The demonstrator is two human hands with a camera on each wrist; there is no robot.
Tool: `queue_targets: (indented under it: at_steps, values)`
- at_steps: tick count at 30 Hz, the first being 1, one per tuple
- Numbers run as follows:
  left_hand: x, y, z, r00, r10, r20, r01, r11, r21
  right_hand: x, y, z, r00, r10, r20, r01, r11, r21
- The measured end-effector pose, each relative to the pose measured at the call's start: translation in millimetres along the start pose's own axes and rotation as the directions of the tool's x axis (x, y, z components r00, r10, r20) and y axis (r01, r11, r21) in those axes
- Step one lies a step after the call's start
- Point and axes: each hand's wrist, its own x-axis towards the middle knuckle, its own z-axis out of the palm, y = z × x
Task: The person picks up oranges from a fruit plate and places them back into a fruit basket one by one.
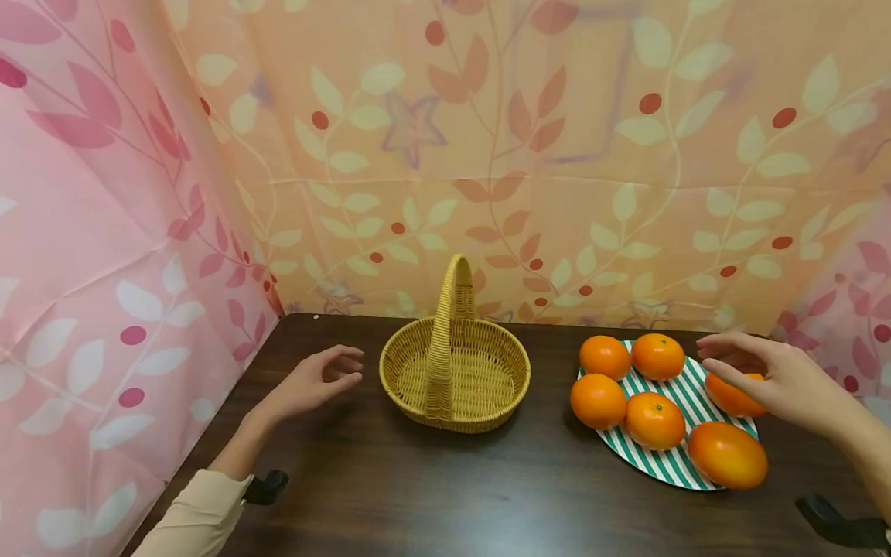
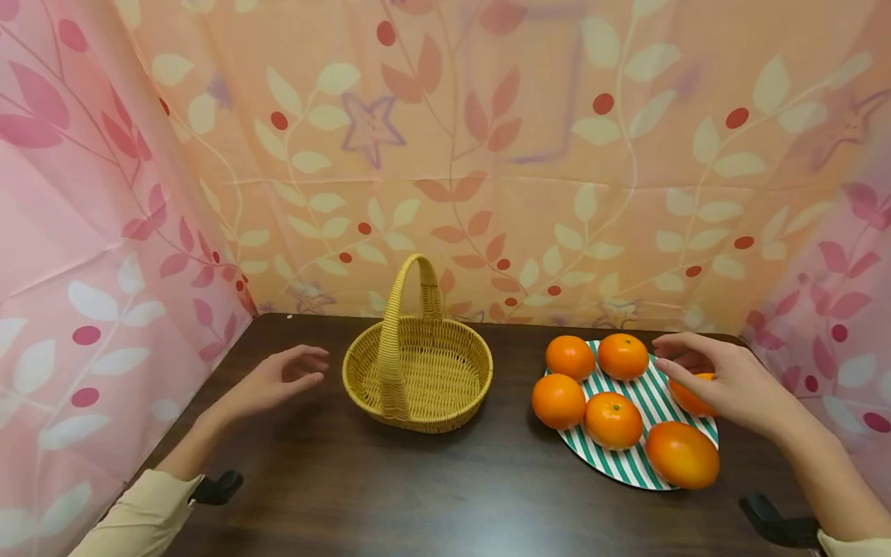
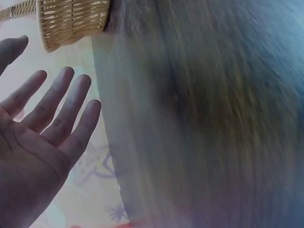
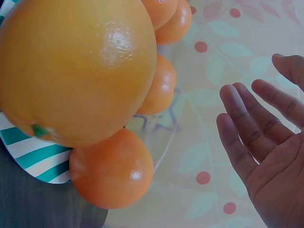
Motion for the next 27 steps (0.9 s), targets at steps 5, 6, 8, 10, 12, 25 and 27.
queue_targets:
  at_steps: [5,6,8,10,12,25,27]
  values:
    - [9.6,2.4,8.2,1.0,0.011,-0.009,-0.011,1.0,-0.013,-9,8,-2,1.0,0.028,0.0,-0.028,0.999,0.047]
    - [11.6,3.3,9.3,1.0,0.01,-0.013,-0.011,1.0,-0.015,-12,11,-3,1.0,0.029,-0.002,-0.029,0.998,0.052]
    - [15.4,5.0,11.2,1.0,0.011,-0.013,-0.012,0.999,-0.03,-16,15,-4,1.0,0.027,-0.008,-0.026,0.998,0.061]
    - [19.2,5.8,13.3,1.0,0.018,-0.005,-0.018,0.999,-0.047,-21,19,-5,1.0,0.02,-0.016,-0.019,0.998,0.062]
    - [21.8,5.9,15.3,0.999,0.033,0.009,-0.032,0.997,-0.064,-26,24,-5,1.0,0.019,-0.023,-0.018,0.998,0.057]
    - [22.8,5.2,25.6,0.999,0.04,0.03,-0.037,0.993,-0.115,-57,48,8,0.999,-0.036,-0.012,0.038,0.981,0.19]
    - [22.2,6.3,26.5,0.999,0.041,0.034,-0.037,0.992,-0.123,-64,50,12,1.0,-0.026,0.001,0.026,0.98,0.197]
